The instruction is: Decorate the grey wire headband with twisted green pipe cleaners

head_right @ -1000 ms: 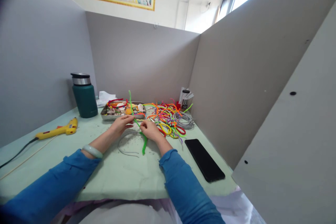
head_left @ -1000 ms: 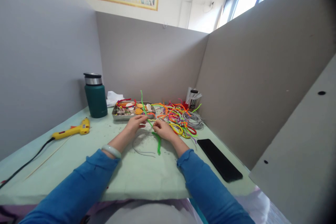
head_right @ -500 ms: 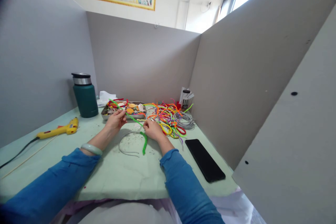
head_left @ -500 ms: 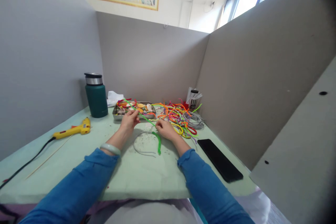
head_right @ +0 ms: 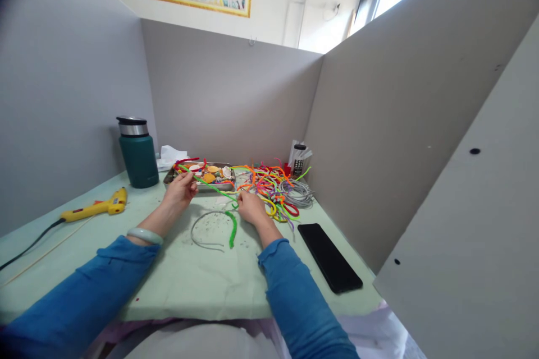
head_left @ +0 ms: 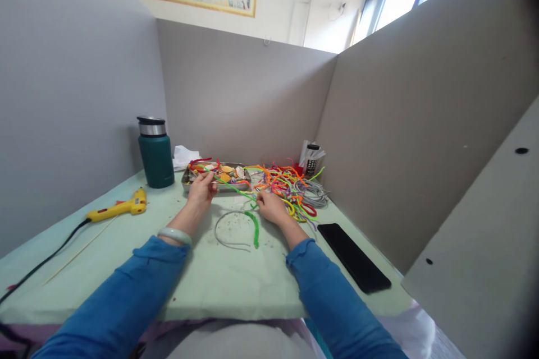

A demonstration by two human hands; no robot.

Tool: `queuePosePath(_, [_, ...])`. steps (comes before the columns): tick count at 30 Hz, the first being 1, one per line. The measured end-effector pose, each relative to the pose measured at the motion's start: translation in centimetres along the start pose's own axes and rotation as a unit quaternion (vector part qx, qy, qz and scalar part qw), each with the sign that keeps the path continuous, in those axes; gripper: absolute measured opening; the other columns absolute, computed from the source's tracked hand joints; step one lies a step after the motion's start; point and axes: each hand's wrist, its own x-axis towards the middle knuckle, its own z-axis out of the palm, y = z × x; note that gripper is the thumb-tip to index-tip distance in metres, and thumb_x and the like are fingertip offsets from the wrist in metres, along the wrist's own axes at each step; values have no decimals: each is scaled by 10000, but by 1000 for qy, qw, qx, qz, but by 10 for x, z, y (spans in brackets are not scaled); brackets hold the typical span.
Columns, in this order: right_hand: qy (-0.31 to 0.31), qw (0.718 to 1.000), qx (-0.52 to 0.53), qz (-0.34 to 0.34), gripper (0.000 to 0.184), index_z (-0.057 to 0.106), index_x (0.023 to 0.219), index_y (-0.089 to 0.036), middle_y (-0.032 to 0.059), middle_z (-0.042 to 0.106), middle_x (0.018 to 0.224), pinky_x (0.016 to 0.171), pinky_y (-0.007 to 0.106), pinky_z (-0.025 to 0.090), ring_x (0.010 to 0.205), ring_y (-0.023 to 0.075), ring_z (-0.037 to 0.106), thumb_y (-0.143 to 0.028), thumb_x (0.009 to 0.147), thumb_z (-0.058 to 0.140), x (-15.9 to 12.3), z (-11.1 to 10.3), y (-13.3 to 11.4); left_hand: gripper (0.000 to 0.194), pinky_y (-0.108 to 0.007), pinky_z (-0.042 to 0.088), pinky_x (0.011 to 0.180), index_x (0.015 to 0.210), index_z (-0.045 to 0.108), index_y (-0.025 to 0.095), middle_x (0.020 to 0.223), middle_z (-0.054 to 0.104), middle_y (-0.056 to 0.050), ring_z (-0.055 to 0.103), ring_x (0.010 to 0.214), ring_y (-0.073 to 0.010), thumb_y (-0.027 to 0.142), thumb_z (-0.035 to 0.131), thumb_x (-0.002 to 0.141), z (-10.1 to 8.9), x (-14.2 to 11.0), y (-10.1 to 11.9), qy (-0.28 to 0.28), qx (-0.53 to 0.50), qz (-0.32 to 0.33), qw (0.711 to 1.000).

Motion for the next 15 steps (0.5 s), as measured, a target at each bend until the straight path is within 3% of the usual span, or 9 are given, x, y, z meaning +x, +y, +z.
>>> queuePosePath(4, [-4,1000,-14,9,185,614,882,-179,70,665,845,618,252,311,770,181,566,-230,823,446,0,0,2,267,-165,379,383,726,483,173,474,446,97,433,375,-41,243,726,640,-2,1,1,-10,-4,10,1000])
queuePosePath(15, [-20,999,-41,25,200,613,906,-187,81,668,883,617,261,331,805,201,589,-233,826,436,0,0,2,223,-172,380,368,741,469,176,568,568,54,425,362,-41,215,680,679,-2,1,3,-23,-8,25,999])
